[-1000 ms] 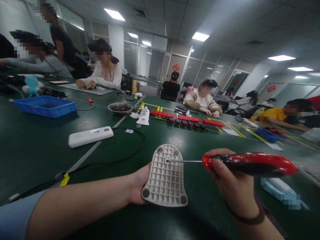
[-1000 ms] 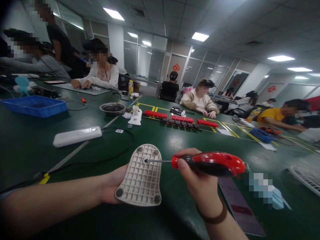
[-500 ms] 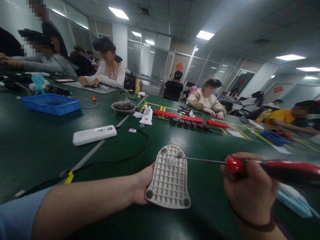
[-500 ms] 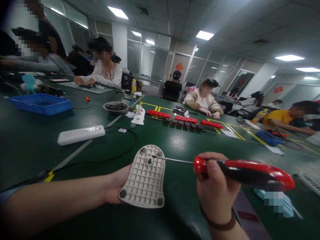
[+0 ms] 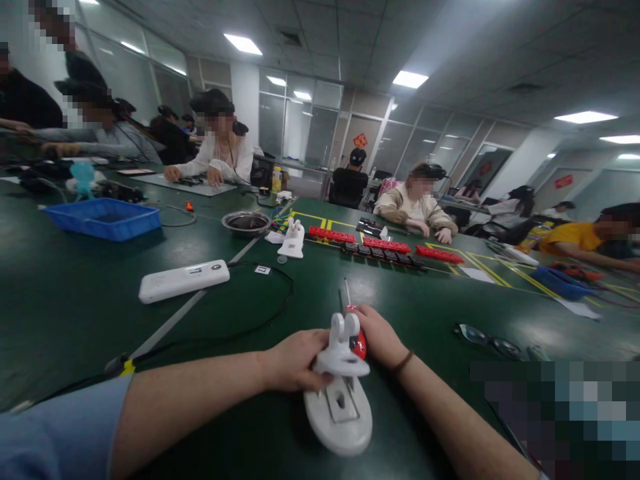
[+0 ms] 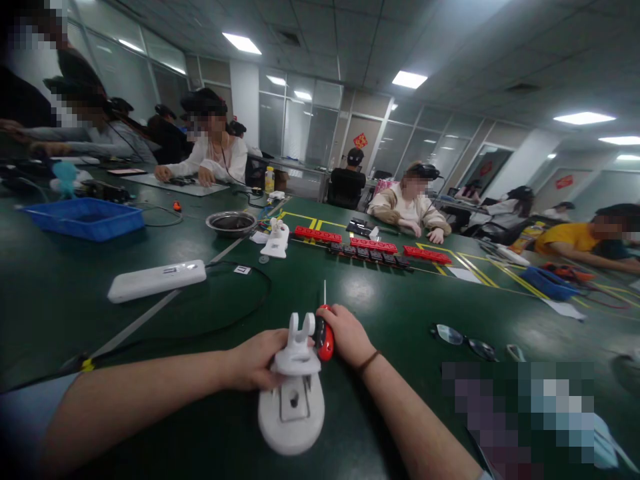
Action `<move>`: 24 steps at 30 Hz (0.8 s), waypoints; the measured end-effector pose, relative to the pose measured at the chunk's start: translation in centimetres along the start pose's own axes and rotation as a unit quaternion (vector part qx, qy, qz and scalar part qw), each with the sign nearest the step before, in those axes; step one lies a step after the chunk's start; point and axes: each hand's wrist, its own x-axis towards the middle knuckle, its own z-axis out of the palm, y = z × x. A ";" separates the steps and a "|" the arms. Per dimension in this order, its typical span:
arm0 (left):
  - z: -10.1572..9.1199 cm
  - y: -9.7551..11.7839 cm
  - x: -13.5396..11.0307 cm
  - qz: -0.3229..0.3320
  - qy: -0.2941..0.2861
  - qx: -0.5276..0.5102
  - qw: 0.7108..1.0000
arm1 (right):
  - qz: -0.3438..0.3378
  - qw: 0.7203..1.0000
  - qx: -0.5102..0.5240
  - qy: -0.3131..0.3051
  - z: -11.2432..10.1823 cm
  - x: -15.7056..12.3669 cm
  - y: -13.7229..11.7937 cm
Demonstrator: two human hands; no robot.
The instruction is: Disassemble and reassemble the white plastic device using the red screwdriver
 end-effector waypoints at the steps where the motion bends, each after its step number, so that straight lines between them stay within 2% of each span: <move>1: -0.2 0.0 0.1 0.012 -0.013 0.039 0.999 | -0.006 1.000 -0.011 -0.011 0.2 0.3 -0.1; 5: -0.6 -0.3 0.4 0.037 -0.048 0.118 0.991 | -0.025 0.997 -0.061 -0.044 -0.3 0.9 -0.4; 9: -0.9 -0.7 0.5 0.074 -0.083 0.132 0.985 | -0.044 0.987 -0.143 -0.057 -1.7 0.7 -0.2; 11: -1.0 -0.5 0.5 0.085 -0.093 0.126 0.984 | -0.034 0.995 -0.093 -0.005 -2.6 0.7 -0.8; 13: -1.1 -0.1 0.5 0.084 -0.094 0.125 0.984 | 0.002 0.995 0.070 0.078 -3.7 0.8 -2.4; 14: -1.2 0.2 0.4 0.082 -0.089 0.125 0.985 | 0.023 0.976 0.186 0.106 -4.1 0.9 -3.6; 15: -1.2 0.5 0.3 0.081 -0.083 0.124 0.986 | 0.039 0.942 0.311 0.116 -4.5 1.0 -5.0; 16: -1.2 0.7 0.2 0.079 -0.078 0.121 0.986 | 0.048 0.893 0.437 0.093 -4.7 1.2 -6.5; 17: -1.2 0.9 0.1 0.080 -0.081 0.115 0.987 | 0.043 0.844 0.533 0.039 -4.7 1.3 -7.9; 18: -1.2 1.0 0.0 0.082 -0.091 0.106 0.987 | 0.035 0.808 0.589 -0.012 -4.5 1.5 -9.1; 19: -1.1 1.0 -0.2 0.083 -0.105 0.096 0.986 | 0.044 0.783 0.619 -0.044 -4.2 1.6 -10.1; 21: -0.8 0.8 -0.3 0.079 -0.118 0.085 0.986 | 0.063 0.764 0.639 -0.064 -3.4 1.9 -11.3; 24: -0.2 0.1 -0.2 0.077 -0.093 0.118 0.986 | 0.052 0.754 0.653 -0.055 -3.2 2.3 -11.3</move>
